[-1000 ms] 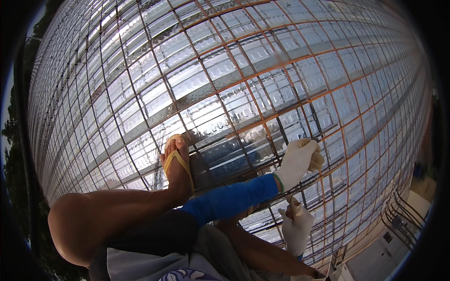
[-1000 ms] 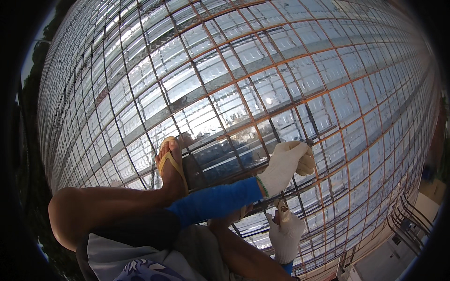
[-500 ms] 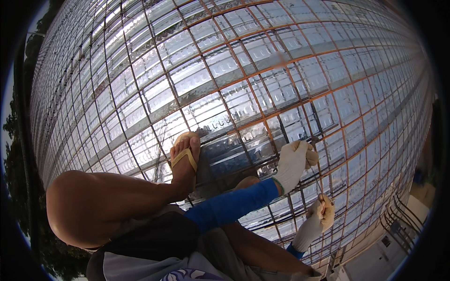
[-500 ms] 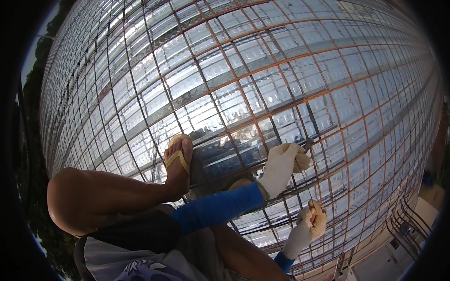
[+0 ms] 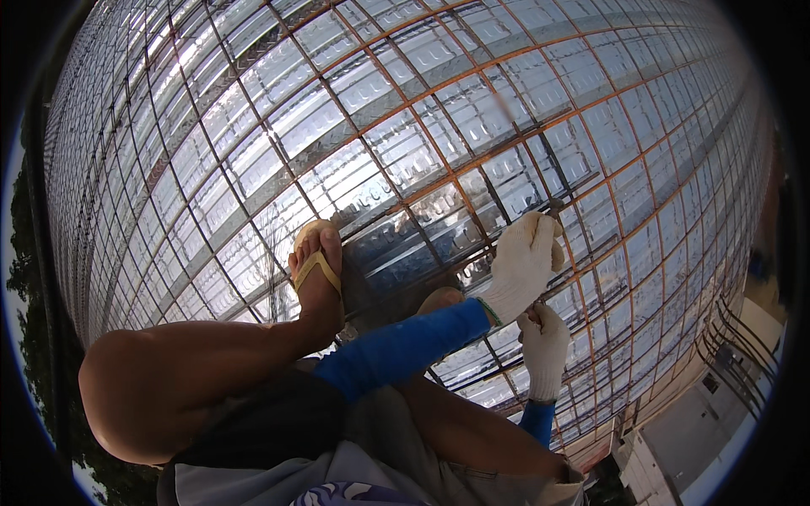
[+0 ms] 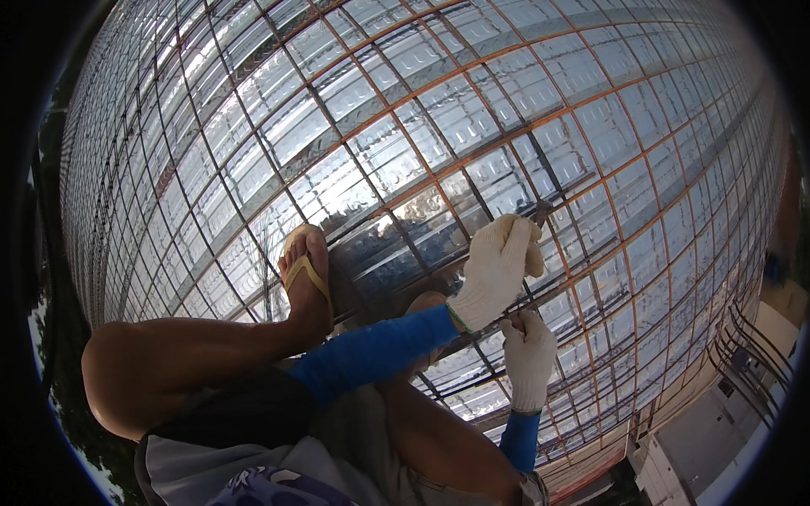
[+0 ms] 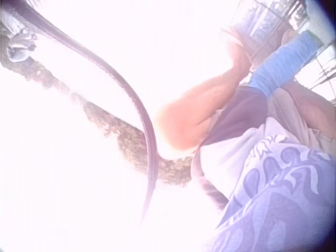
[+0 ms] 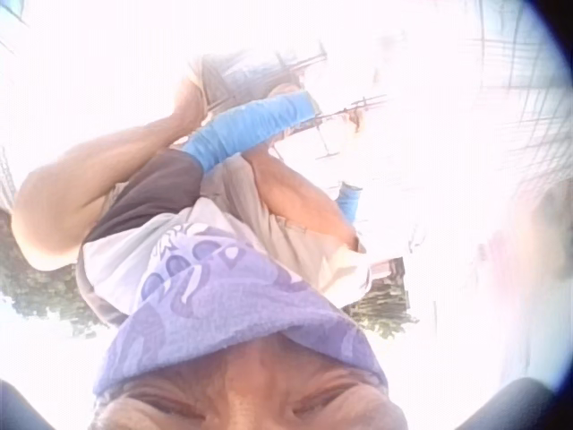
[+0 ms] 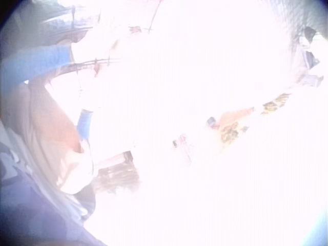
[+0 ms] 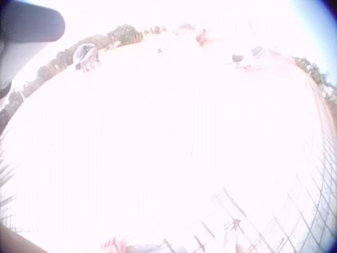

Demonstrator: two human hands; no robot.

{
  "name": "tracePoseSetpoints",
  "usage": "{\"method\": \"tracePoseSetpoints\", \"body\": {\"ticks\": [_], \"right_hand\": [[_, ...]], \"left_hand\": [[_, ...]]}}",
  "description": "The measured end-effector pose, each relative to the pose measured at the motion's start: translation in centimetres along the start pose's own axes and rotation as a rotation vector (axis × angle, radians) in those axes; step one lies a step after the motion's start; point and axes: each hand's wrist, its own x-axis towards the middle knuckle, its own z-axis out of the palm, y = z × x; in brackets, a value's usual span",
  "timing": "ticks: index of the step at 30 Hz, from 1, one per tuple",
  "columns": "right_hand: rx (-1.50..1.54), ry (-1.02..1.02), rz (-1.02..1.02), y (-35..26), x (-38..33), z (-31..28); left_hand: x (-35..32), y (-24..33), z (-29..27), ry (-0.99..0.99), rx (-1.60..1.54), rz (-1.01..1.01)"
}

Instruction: The person uses pliers to bend and secure metal rods into a grid-like frame. They repeatedly grip, twist, and adjust the rods to form joints, working on a large overhead structure.

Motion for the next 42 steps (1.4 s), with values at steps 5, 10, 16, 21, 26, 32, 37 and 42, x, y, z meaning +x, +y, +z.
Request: {"method": "tracePoseSetpoints", "body": {"ticks": [5, 10, 16, 21, 26, 32, 37, 42], "right_hand": [[0.671, 0.307, 0.332, -2.6, -1.4, -0.8], [0.183, 0.252, -0.155, -4.1, -3.7, -1.2], [-0.325, 0.051, -0.341, -4.4, -3.7, -2.2], [0.679, -0.215, 0.243, -5.4, -3.1, -0.5], [0.566, -0.241, 0.148, -5.1, -1.6, 0.9], [0.046, -0.111, -0.148, -4.7, -0.2, 2.1], [-0.091, -0.008, -0.253, -3.5, 3.3, -0.3], [-0.053, -0.181, -0.231, -6.9, 6.8, -3.2]], "left_hand": [[1.5, 0.0, -0.9, 0.095, -0.330, -0.155], [2.8, 0.2, -1.6, 0.097, -0.372, -0.184], [2.8, -1.4, -1.9, 0.125, -0.358, -0.159], [2.1, -1.7, -2.6, 0.139, -0.349, -0.078], [2.1, -2.5, -3.9, 0.131, -0.226, -0.024], [1.9, -3.5, -6.1, 0.149, -0.126, -0.072], [3.3, -7.2, -11.3, -0.181, -0.146, 0.096], [3.8, -8.1, -13.3, -0.332, -0.478, 0.119]]}}
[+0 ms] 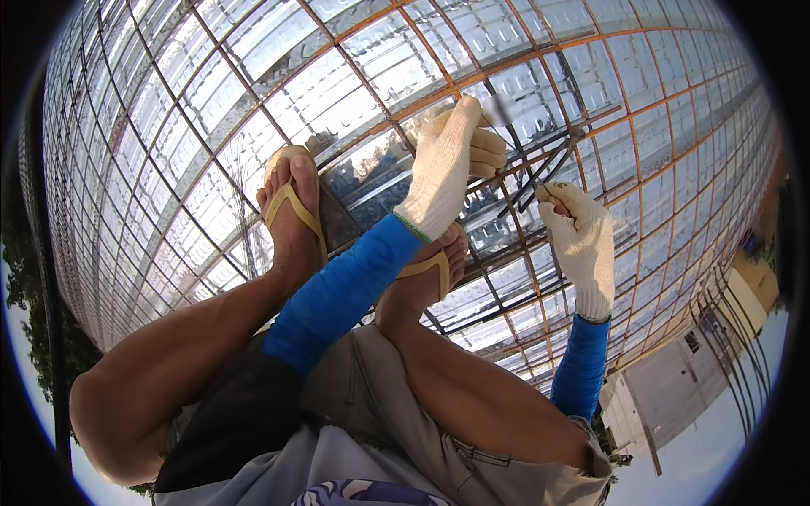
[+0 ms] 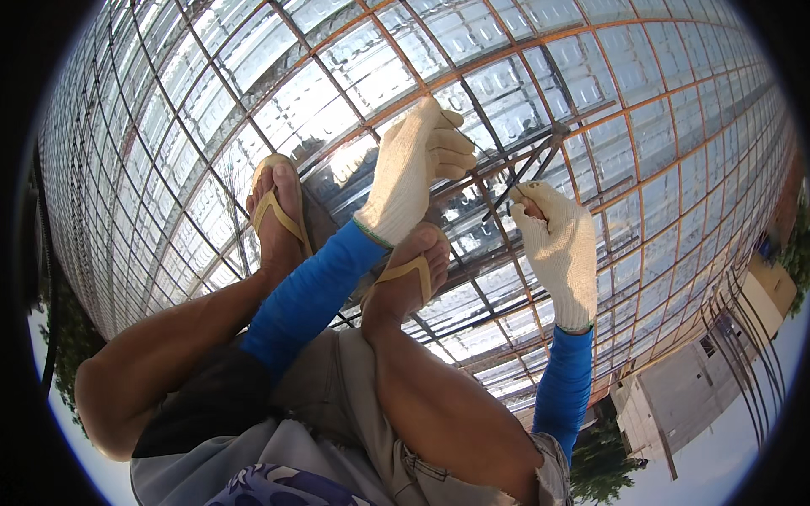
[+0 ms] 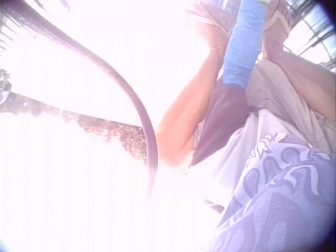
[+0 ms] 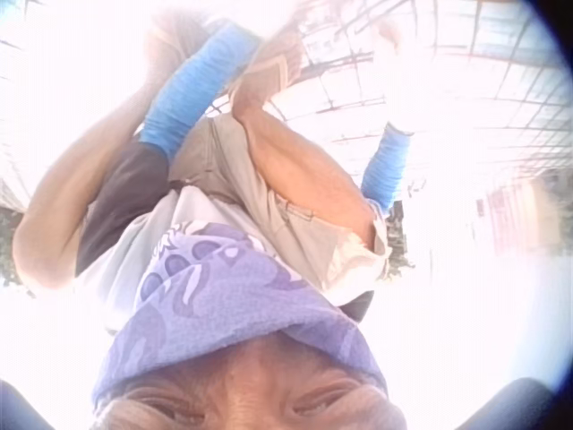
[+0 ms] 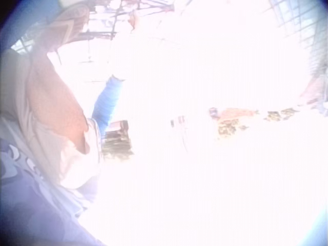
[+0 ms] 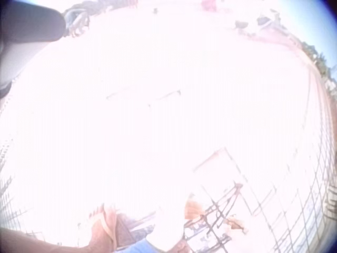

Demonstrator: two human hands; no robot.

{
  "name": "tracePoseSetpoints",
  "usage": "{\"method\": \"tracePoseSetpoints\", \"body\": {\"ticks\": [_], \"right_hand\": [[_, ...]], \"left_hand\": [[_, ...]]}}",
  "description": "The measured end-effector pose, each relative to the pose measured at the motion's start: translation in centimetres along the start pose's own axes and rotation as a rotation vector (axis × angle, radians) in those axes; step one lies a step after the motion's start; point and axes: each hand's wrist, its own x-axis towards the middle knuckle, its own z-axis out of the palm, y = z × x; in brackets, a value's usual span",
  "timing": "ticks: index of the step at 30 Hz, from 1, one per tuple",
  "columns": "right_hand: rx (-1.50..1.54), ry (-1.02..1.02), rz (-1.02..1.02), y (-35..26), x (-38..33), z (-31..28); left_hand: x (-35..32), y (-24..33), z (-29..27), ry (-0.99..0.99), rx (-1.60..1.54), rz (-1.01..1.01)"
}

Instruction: The person uses pliers to bend and secure metal rods into a grid-like frame. They repeatedly grip, twist, and adjust the rods to form joints, working on a large overhead structure.

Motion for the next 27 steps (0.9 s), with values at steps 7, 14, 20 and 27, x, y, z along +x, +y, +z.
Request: {"method": "tracePoseSetpoints", "body": {"ticks": [7, 14, 20, 27], "right_hand": [[0.335, -0.223, 0.198, -2.7, 0.4, 0.6], [0.080, 0.128, 0.042, 2.3, 1.2, -2.1], [0.139, 0.062, -0.032, -0.3, -0.6, 0.7], [0.438, -0.032, 0.320, -0.8, -1.1, 1.5]], "left_hand": [[1.6, 2.0, 3.8, 0.055, -0.428, 0.083], [1.0, 4.2, 3.4, 0.081, -0.426, -0.043], [1.1, 5.6, 4.8, 0.099, -0.237, -0.028], [1.1, 6.9, 5.6, 0.090, 0.005, -0.036]]}}
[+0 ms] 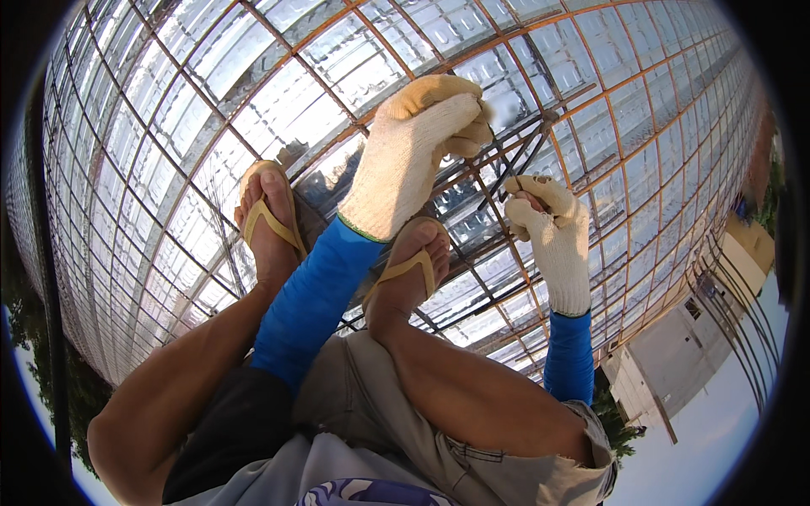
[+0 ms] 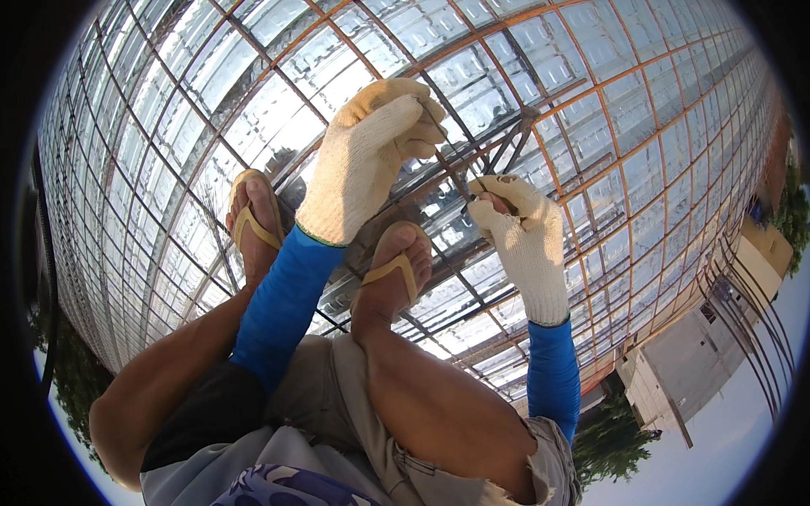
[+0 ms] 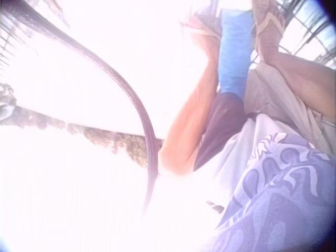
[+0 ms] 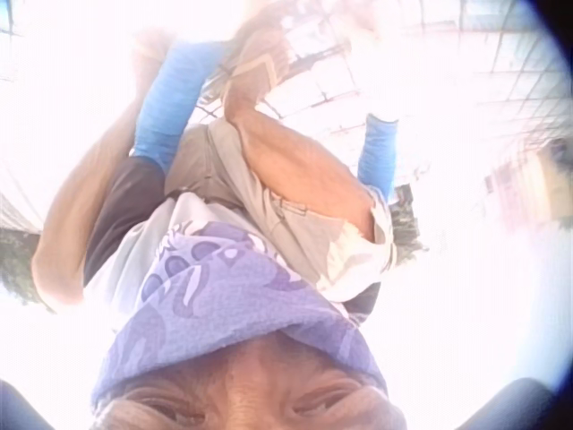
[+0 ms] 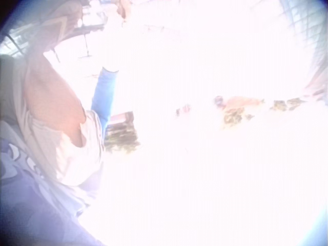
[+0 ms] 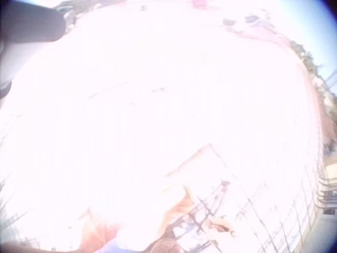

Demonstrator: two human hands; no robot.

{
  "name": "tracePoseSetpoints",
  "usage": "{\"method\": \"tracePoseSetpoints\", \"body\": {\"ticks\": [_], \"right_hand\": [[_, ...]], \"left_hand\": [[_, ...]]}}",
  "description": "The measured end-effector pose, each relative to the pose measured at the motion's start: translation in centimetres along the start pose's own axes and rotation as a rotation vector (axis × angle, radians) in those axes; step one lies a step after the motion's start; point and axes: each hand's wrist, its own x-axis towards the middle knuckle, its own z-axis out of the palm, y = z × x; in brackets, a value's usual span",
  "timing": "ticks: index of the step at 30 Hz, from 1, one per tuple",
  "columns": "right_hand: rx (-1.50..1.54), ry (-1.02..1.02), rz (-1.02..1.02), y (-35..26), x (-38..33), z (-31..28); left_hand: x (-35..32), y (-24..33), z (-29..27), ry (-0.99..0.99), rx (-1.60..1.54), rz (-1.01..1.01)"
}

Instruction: The person uses pliers to bend and secure metal rods into a grid-like frame. They repeatedly grip, twist, and adjust the rods to form joints, working on a large overhead structure.

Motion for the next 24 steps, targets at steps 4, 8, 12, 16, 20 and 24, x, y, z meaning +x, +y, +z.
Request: {"method": "tracePoseSetpoints", "body": {"ticks": [4, 8, 12, 16, 20, 24], "right_hand": [[-0.340, 0.387, -0.517, 1.3, 1.6, -2.5], [-1.103, 0.739, -0.959, -0.7, 0.9, -6.6], [-1.058, 0.681, -0.957, -2.2, -0.2, -8.1], [-0.677, 0.551, -0.844, -1.4, -1.0, -6.5], [-0.458, 0.433, -0.546, 0.4, -2.4, -4.3], [-0.170, 0.247, -0.345, -0.6, -3.2, -2.9]], "left_hand": [[-0.2, 0.9, 0.9, 0.037, 0.162, -0.020], [-0.1, 2.9, 1.1, -0.025, 0.332, -0.087], [-0.2, 3.8, 3.0, -0.053, 0.334, -0.045], [-1.0, 3.7, 3.9, -0.086, 0.080, -0.132], [-1.2, 3.1, 4.1, -0.157, -0.015, -0.220], [-1.4, 2.5, 3.6, -0.256, -0.168, -0.273]]}}
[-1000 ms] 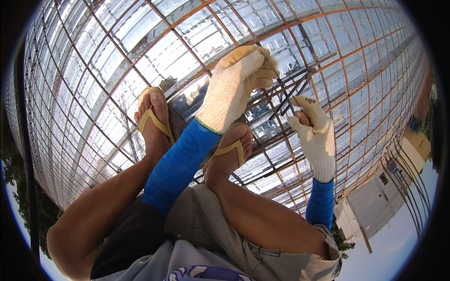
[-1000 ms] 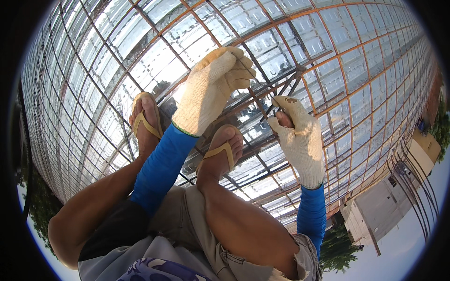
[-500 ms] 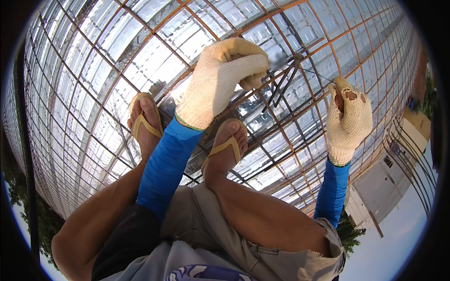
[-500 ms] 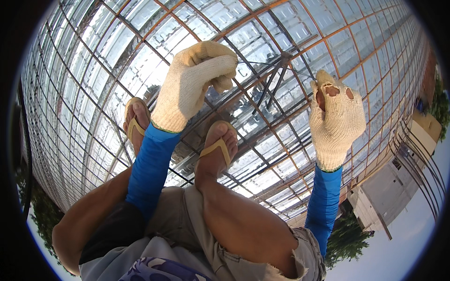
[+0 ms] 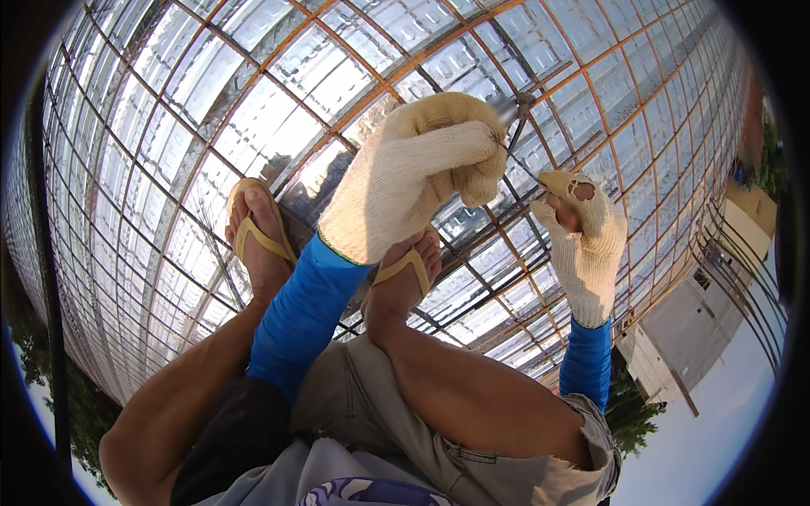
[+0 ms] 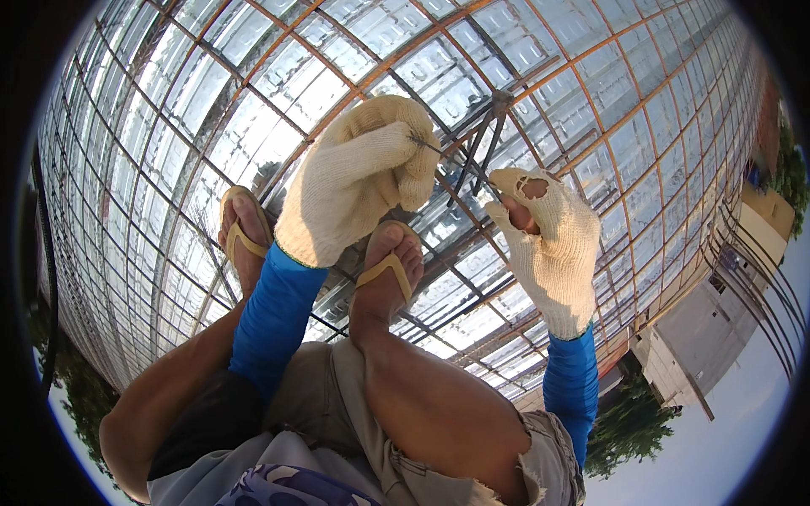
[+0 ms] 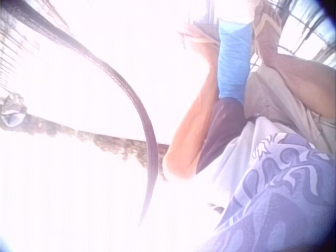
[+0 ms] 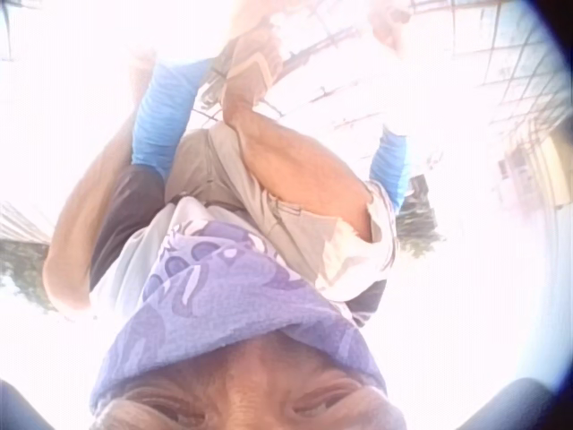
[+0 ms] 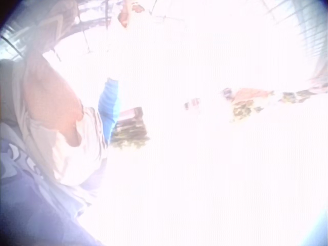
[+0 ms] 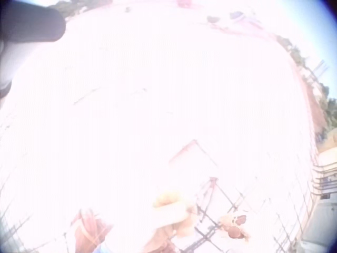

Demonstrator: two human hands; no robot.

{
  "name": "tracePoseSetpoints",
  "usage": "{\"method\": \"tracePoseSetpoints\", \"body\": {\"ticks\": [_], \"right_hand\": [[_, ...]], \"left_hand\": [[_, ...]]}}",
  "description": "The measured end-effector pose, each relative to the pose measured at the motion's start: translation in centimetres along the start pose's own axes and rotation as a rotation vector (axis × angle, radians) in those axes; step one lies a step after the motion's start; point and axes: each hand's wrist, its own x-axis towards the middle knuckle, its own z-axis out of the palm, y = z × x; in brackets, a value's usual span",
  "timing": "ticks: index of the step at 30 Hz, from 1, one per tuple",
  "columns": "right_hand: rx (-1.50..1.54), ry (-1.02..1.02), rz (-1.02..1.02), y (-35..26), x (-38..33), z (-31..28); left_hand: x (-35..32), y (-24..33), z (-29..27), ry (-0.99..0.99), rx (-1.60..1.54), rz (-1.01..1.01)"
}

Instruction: The person uses pliers to bend and secure metal rods into a grid-like frame. They repeatedly grip, twist, and adjust the rods to form joints, working on a large overhead structure.

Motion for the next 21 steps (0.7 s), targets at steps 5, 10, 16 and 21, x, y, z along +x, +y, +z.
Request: {"method": "tracePoseSetpoints", "body": {"ticks": [5, 10, 16, 21], "right_hand": [[0.320, -0.174, 0.179, -1.6, 0.0, 0.2], [0.272, -0.344, 0.439, -3.7, 2.0, -0.2], [-0.172, -0.164, -0.079, 3.2, 3.9, 4.1], [-0.429, -0.059, -0.326, 4.9, 8.7, 9.4]], "left_hand": [[1.2, -1.9, 0.3, -0.015, 0.134, -0.137], [1.0, -1.9, -1.5, 0.284, 0.572, 0.094], [0.7, 2.2, -8.4, 0.836, 1.353, 0.396], [1.1, 4.6, -13.3, 0.784, 1.673, 0.242]]}}
